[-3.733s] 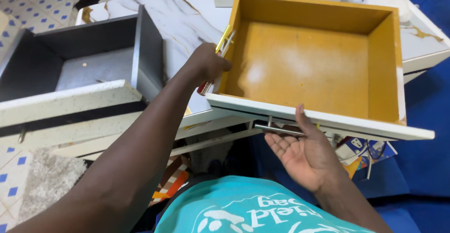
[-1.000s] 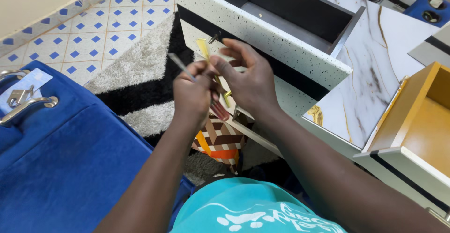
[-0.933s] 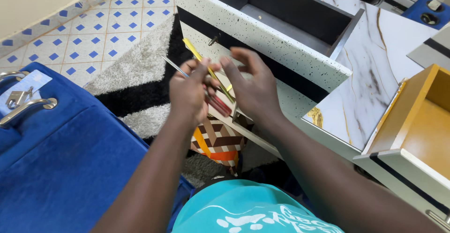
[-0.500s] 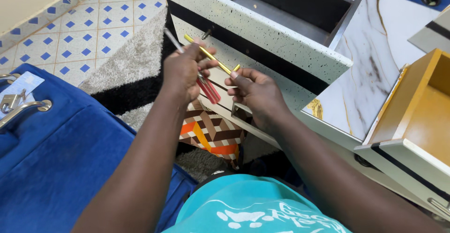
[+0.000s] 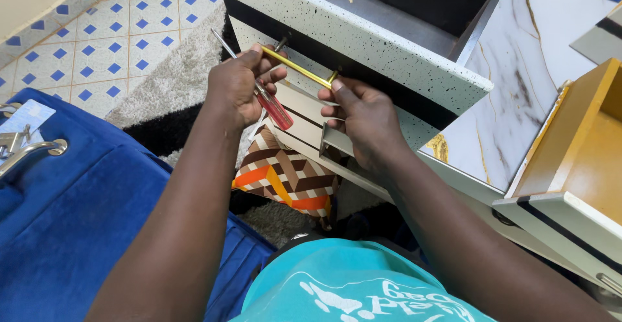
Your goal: The person uses a screwdriver to attach metal handles to the front of two open drawers. They align the handles, insert screws, and tighten them to secure the hardware in place.
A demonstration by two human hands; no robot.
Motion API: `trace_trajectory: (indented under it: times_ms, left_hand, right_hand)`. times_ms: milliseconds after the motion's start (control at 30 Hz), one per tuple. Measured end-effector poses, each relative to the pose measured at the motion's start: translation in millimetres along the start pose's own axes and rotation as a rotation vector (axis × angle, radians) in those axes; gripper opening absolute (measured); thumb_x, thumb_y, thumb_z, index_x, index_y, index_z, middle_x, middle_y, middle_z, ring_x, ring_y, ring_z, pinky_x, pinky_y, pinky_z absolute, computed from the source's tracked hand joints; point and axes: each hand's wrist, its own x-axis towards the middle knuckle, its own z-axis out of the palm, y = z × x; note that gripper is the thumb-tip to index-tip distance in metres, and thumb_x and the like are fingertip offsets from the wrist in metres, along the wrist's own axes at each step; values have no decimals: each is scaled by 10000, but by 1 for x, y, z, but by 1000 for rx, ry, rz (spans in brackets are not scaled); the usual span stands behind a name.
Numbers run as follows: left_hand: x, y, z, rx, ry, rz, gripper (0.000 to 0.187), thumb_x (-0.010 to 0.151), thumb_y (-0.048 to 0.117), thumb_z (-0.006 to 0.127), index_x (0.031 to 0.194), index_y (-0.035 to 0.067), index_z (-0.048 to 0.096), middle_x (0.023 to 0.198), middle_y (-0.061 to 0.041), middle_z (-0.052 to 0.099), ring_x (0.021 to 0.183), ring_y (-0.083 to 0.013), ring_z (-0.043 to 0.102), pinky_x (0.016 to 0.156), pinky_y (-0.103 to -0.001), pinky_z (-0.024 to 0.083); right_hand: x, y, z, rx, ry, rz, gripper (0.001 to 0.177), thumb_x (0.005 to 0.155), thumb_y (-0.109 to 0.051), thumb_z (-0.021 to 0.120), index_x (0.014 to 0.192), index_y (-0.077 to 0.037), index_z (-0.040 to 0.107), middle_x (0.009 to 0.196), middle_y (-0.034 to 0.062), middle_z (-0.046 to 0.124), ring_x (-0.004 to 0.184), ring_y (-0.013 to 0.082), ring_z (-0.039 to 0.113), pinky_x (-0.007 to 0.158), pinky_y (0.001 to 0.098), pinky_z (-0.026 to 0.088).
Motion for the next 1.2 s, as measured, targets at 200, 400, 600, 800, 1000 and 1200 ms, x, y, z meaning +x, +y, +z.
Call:
trace_trajectory:
  times_ms: [200,400,600,800,1000,1200]
  left_hand:
    - [8,0,-3,28,-1,4,200,1015,178,612,1076,-1,677,806,-57,698,700,-154,727,536,-256,479]
    - [16,-3,-6,-28,-41,-17,210,1015,168,618,1100,-14,679,829,-71,710,727,-157,734,551,-245,482]
    - [14,-5,-6,-23,-51,-17,223,1008,159,623,1134,-18,673,844,-72,718,723,-149,725,547,-243,478]
    - [10,-4,-3,-23,-40,-12,233,995,159,640,1144,-19,661,850,-76,725,695,-149,722,525,-239,461]
    - [11,-9,0,32,34,62,263,990,188,644,1164,-10,636,879,-88,711,665,-142,703,519,-243,474]
    - [15,-15,0,13,9,92,230,994,190,643,1129,5,626,900,-85,716,657,-135,679,519,-246,456]
  right_hand:
    - [2,0,2,68,23,-15,334,1038,-281,537,1242,-33,630,1012,47,732,803,101,631,701,250,522]
    - [-1,4,7,158,92,1,335,1035,-288,543,1264,-55,623,1052,67,763,811,84,635,705,245,525]
    - [-2,5,7,185,73,-3,357,1030,-289,536,1288,-53,606,1060,79,761,799,98,644,676,249,511]
    - [-4,3,8,206,92,15,363,1036,-279,522,1317,-57,581,1085,83,771,792,95,634,676,242,507]
    - [-4,2,10,205,87,54,357,1037,-291,509,1307,-69,582,1081,84,766,790,102,629,678,250,504]
    - [-4,4,8,201,61,48,344,1049,-288,494,1299,-69,584,1075,63,748,799,96,615,696,257,499]
